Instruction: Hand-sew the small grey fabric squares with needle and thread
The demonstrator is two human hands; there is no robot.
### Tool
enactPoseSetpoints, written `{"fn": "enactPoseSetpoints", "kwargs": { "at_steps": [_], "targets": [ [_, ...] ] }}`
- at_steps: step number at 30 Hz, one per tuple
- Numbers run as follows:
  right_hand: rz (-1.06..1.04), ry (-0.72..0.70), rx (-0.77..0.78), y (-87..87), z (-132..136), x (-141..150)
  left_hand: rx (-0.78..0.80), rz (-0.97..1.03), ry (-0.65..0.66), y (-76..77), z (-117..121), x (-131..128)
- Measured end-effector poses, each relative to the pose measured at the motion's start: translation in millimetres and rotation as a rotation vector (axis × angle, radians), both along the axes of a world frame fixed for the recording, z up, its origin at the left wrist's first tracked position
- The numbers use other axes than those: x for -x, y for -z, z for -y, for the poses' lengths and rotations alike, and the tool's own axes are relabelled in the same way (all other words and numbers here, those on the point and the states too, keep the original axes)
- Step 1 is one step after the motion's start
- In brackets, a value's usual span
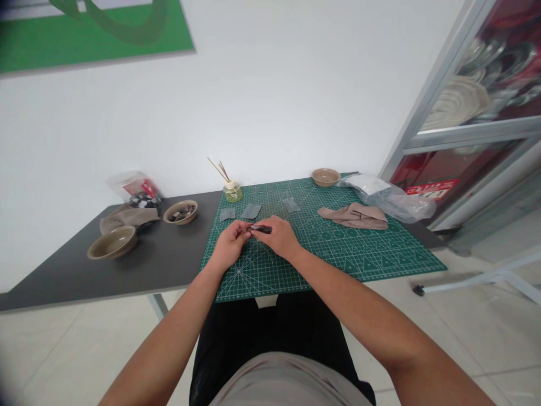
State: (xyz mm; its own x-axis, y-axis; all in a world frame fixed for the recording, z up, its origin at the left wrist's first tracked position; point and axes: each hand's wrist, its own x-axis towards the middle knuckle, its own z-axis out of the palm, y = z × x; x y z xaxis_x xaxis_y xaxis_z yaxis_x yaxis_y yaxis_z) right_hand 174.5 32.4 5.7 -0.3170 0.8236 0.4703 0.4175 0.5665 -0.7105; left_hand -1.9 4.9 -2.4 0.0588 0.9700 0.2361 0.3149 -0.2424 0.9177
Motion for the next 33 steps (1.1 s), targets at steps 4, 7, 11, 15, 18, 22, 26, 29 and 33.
{"fn": "enactPoseSetpoints", "kwargs": {
  "at_steps": [4,7,11,15,18,22,26,29,33],
  "targets": [
    [0.010,0.056,-0.001,-0.9,1.0,-0.4,-0.004,-0.003,0.006,0.0,-0.2,-0.3],
    [-0.004,0.064,-0.030,-1.8,2.4,-0.7,0.000,0.016,0.004,-3.3,0.5,-1.2],
    [-0.028,-0.008,-0.045,-1.4,1.2,-0.9,0.002,0.038,0.004,-6.6,1.5,-2.3],
    [-0.033,-0.053,-0.057,-0.1,-1.2,-0.8,0.005,0.042,-0.002,-6.1,1.0,-2.9],
    [-0.033,-0.031,-0.068,-0.2,-1.0,-1.0,0.017,0.055,0.012,-4.5,0.1,-3.0],
    [-0.025,-0.012,-0.062,0.0,-0.7,-1.4,0.012,0.077,0.012,-1.2,-2.0,-2.0],
    [-0.019,-0.041,-0.049,1.1,-2.1,-1.1,-0.002,0.101,0.010,0.9,-3.3,-1.6],
    [-0.003,-0.028,-0.054,0.7,-2.2,-1.2,0.026,0.126,0.009,-0.6,-2.6,-2.8],
    [-0.032,0.008,-0.047,0.6,-2.0,-1.7,0.023,0.163,0.011,-3.4,-2.1,-3.2]
  ]
}}
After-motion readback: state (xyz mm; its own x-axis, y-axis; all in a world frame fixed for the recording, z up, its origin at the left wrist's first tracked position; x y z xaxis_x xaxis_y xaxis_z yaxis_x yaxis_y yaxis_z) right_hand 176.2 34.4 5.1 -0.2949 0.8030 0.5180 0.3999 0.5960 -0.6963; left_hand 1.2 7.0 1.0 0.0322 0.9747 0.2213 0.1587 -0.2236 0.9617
